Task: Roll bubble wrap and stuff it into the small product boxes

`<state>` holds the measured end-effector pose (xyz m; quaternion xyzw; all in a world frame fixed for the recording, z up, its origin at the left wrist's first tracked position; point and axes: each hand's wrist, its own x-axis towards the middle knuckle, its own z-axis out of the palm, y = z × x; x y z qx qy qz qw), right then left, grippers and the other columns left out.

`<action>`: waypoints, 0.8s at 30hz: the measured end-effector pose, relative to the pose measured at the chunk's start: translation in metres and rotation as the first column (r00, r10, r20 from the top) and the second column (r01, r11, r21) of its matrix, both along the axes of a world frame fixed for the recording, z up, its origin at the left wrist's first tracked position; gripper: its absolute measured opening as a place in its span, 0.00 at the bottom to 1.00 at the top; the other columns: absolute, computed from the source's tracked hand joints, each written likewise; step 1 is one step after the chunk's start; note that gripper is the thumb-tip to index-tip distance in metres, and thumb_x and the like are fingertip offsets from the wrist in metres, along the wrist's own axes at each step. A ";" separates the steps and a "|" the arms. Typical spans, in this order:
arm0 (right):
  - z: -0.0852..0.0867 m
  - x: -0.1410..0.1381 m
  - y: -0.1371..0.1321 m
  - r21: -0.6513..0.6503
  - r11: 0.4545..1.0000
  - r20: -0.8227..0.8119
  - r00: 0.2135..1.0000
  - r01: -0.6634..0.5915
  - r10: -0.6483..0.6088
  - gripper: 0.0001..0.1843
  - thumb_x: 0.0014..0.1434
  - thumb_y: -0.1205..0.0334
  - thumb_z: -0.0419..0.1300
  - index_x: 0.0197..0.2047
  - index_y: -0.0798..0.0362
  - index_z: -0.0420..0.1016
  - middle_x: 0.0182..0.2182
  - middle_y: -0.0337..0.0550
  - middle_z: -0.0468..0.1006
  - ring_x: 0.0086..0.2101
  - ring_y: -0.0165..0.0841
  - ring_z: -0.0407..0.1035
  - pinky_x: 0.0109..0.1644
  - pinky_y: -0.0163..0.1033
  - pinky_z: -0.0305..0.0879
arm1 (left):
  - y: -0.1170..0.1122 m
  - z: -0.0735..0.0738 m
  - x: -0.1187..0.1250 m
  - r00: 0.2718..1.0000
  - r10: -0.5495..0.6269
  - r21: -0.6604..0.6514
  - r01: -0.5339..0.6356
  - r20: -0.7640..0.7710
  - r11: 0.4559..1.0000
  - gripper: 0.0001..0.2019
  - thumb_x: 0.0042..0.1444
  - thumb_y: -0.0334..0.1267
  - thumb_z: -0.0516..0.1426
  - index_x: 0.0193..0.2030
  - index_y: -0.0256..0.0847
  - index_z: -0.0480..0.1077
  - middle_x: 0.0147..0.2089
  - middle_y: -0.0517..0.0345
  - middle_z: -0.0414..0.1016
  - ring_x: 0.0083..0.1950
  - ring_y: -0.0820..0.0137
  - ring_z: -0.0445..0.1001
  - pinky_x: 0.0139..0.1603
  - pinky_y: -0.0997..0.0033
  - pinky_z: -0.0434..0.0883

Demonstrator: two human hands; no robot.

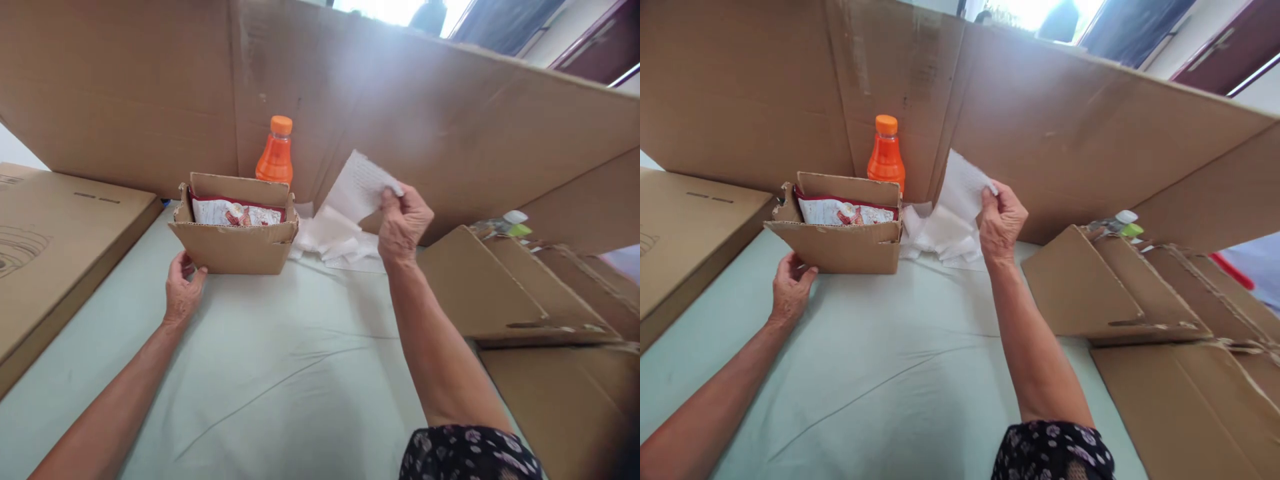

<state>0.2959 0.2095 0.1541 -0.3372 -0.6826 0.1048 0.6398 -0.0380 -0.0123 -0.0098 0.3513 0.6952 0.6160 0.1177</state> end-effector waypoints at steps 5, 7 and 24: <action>0.055 0.017 -0.093 0.012 0.998 0.036 0.998 -0.059 0.058 0.12 0.65 0.49 0.62 0.43 0.47 0.80 0.33 0.38 0.80 0.34 0.33 0.75 0.41 0.41 0.74 | -0.027 0.032 0.024 0.912 0.186 0.195 -0.120 -0.367 0.974 0.37 0.52 0.43 0.63 0.68 0.37 0.58 0.69 0.36 0.59 0.72 0.49 0.58 0.70 0.46 0.59; 0.063 0.018 -0.127 -0.028 0.992 0.056 0.991 -0.119 0.121 0.11 0.64 0.50 0.63 0.43 0.45 0.81 0.31 0.38 0.79 0.32 0.32 0.74 0.37 0.40 0.73 | -0.042 0.054 0.049 0.879 0.101 0.227 0.008 -0.466 0.974 0.37 0.54 0.43 0.62 0.69 0.38 0.57 0.69 0.36 0.58 0.72 0.49 0.57 0.71 0.46 0.57; -0.043 0.026 -0.177 -0.654 0.717 -0.027 0.955 -0.240 0.295 0.15 0.55 0.50 0.64 0.37 0.54 0.80 0.29 0.43 0.80 0.28 0.33 0.71 0.29 0.38 0.69 | -0.151 0.041 0.186 0.580 -0.486 -0.034 0.664 0.654 0.747 0.41 0.49 0.49 0.64 0.68 0.39 0.57 0.42 0.52 0.76 0.39 0.66 0.76 0.39 0.66 0.74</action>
